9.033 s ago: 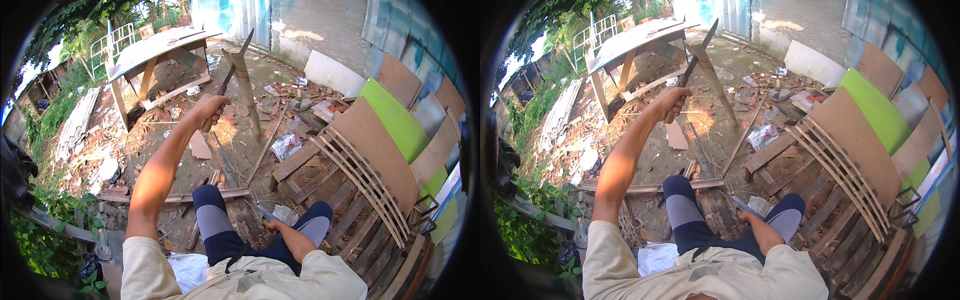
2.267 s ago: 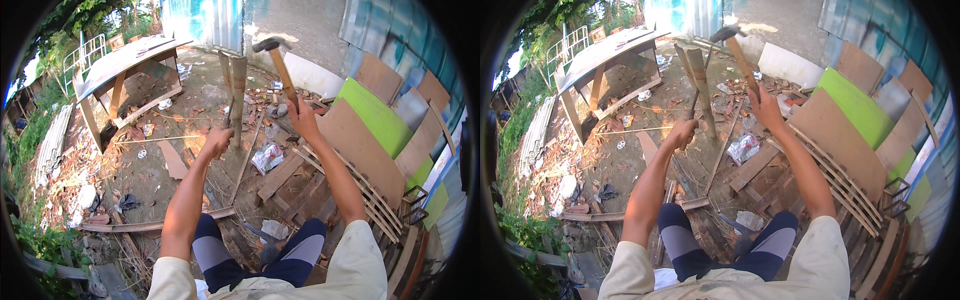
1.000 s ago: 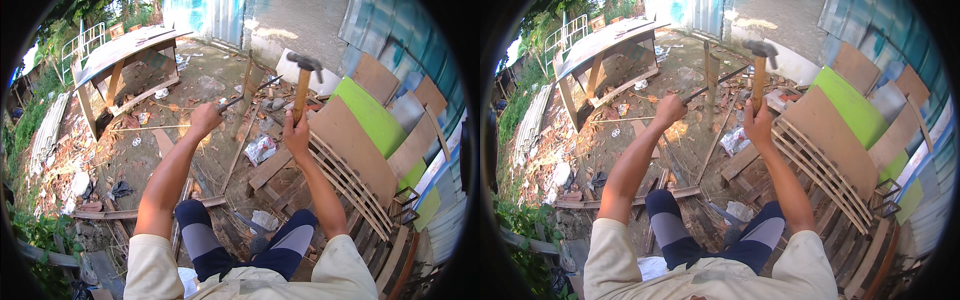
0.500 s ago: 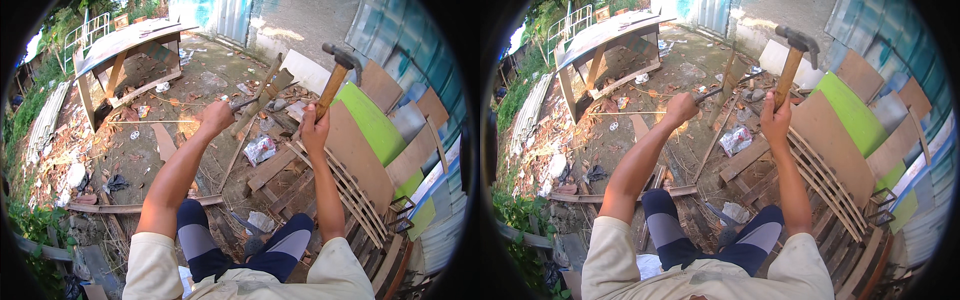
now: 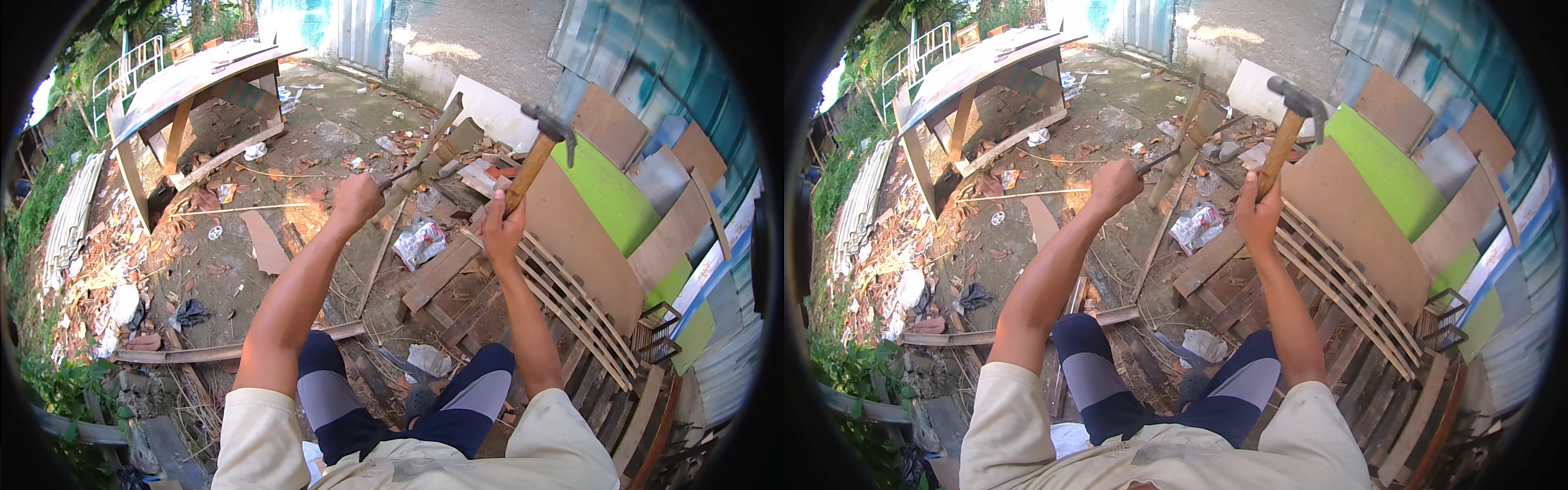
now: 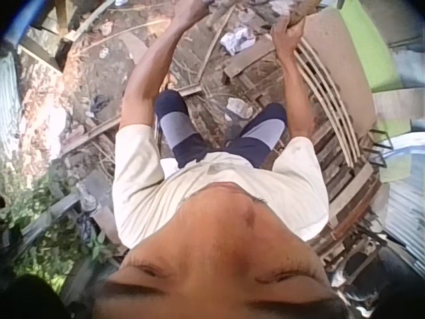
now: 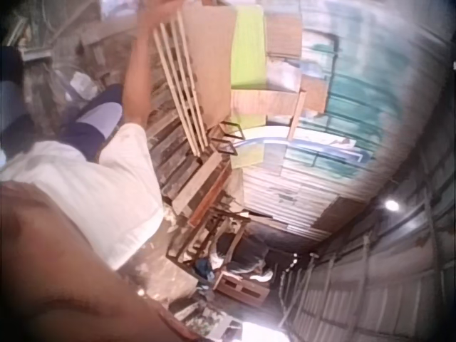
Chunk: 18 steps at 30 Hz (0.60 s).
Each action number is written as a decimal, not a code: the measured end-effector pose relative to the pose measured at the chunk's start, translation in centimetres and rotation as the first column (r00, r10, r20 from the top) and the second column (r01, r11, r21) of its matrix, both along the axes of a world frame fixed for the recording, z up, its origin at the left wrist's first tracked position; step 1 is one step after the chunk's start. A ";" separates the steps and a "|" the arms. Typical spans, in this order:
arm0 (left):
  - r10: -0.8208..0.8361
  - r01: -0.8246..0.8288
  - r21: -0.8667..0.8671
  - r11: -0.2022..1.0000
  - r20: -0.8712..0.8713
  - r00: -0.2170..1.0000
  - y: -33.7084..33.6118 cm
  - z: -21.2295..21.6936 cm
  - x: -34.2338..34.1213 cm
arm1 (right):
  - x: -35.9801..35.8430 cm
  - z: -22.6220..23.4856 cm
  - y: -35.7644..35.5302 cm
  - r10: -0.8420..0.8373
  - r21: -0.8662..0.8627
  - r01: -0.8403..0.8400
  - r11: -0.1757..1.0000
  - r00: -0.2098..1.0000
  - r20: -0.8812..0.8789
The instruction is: The person sits on the ground and uses a hammer and a metal chisel to split a piece of wood. They repeatedly strike the chisel to separate the wood into smaller pieces.
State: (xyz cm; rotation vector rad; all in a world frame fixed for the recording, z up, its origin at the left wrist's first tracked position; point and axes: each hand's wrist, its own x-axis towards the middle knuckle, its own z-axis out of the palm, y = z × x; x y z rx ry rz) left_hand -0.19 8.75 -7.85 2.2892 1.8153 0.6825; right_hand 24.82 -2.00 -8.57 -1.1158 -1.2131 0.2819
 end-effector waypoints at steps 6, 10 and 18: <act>0.010 -0.010 0.009 1.000 -0.035 0.999 -0.1 -0.5 -0.3 | -0.4 -1.1 0.4 0.030 -0.204 0.062 0.977 0.907 0.419; 0.044 -0.044 0.008 0.999 -0.014 0.999 0.0 -1.1 -0.7 | -2.0 5.0 -2.2 0.131 -0.074 -0.134 0.988 0.990 -0.044; 0.004 -0.010 -0.085 0.996 -0.065 0.998 -1.2 -0.5 -0.2 | 0.4 -3.5 -0.1 0.112 -0.400 0.044 0.916 0.927 0.358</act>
